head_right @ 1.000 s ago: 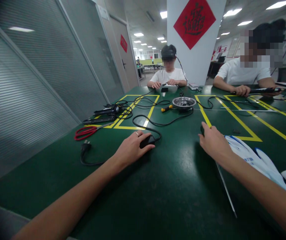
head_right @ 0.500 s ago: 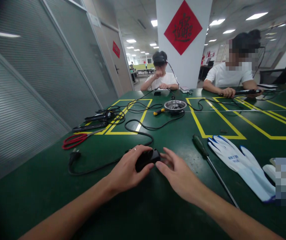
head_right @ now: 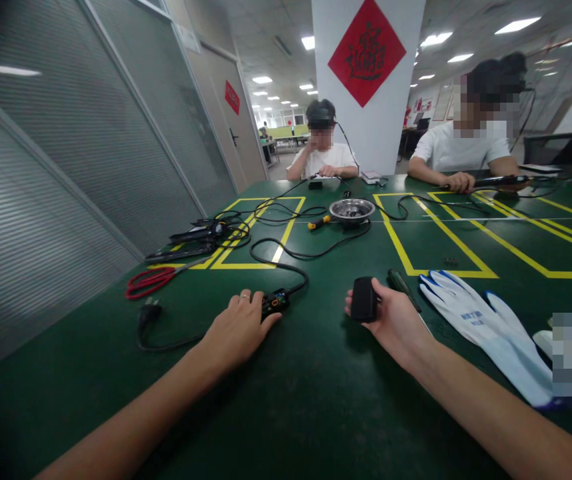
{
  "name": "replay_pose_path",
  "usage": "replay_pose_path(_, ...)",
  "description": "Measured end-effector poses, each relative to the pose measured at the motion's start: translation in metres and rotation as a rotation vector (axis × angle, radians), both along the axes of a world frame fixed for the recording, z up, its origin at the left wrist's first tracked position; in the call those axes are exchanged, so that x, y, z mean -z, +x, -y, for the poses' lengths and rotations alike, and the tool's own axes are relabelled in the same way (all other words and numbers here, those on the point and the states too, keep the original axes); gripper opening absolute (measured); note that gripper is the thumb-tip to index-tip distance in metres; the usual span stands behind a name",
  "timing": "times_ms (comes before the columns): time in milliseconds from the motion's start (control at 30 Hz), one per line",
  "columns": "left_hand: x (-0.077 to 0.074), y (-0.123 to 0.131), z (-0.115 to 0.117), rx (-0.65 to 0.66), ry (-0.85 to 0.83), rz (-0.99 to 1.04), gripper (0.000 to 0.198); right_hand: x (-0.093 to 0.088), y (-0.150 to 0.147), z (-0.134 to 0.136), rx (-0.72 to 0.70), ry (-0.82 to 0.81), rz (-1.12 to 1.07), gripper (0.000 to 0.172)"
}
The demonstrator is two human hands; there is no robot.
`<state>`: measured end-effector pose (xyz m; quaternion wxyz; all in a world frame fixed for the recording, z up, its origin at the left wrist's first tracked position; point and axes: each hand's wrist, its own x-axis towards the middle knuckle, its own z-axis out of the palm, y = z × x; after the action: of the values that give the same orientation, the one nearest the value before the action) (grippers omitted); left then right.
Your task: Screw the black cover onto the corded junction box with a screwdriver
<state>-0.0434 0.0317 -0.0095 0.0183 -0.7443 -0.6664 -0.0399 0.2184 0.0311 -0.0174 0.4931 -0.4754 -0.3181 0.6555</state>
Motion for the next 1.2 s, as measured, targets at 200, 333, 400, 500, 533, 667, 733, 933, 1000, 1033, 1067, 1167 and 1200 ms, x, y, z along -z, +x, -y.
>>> replay_pose_path(200,0.007,-0.016,-0.011,0.061,-0.036,0.037,0.042,0.011,0.02,-0.027,-0.003,0.134,0.387,0.044)
replay_pose_path(333,-0.001,-0.015,-0.012,0.059,0.018,0.053,0.05,0.019,0.019,-0.043,0.033,0.374,0.79,0.051)
replay_pose_path(400,-0.006,-0.012,-0.013,0.032,0.064,0.056,0.047,0.027,0.015,-0.048,0.016,0.509,0.995,0.048)
replay_pose_path(500,-0.013,-0.01,-0.015,-0.024,0.156,0.068,0.046,0.036,0.009,-0.05,-0.06,0.667,1.237,0.046)
replay_pose_path(533,-0.015,-0.009,-0.016,-0.042,0.193,0.08,0.046,0.037,0.007,-0.05,-0.082,0.709,1.302,0.047)
replay_pose_path(667,-0.02,-0.011,-0.018,-0.13,0.286,0.142,0.044,0.022,-0.01,-0.037,-0.12,0.879,1.485,0.052)
replay_pose_path(733,-0.021,-0.013,-0.02,-0.182,0.275,0.152,0.046,0.011,-0.029,-0.028,-0.189,0.992,1.522,0.049)
replay_pose_path(933,-0.011,-0.017,-0.028,-0.231,0.213,0.163,0.046,0.012,-0.102,-0.026,-0.488,1.254,1.494,0.054)
replay_pose_path(1000,-0.005,-0.018,-0.032,-0.238,0.19,0.167,0.045,0.021,-0.112,-0.034,-0.52,1.244,1.495,0.049)
replay_pose_path(1033,-0.003,-0.02,-0.034,-0.244,0.18,0.169,0.046,0.025,-0.112,-0.038,-0.525,1.226,1.498,0.047)
replay_pose_path(1067,-0.001,-0.022,-0.036,-0.25,0.171,0.171,0.046,0.027,-0.108,-0.04,-0.522,1.202,1.502,0.044)
replay_pose_path(1167,0.002,-0.028,-0.042,-0.266,0.139,0.184,0.048,0.024,-0.079,-0.037,-0.476,1.108,1.515,0.04)
replay_pose_path(1200,0.003,-0.03,-0.044,-0.27,0.129,0.19,0.049,0.021,-0.065,-0.031,-0.452,1.071,1.519,0.04)
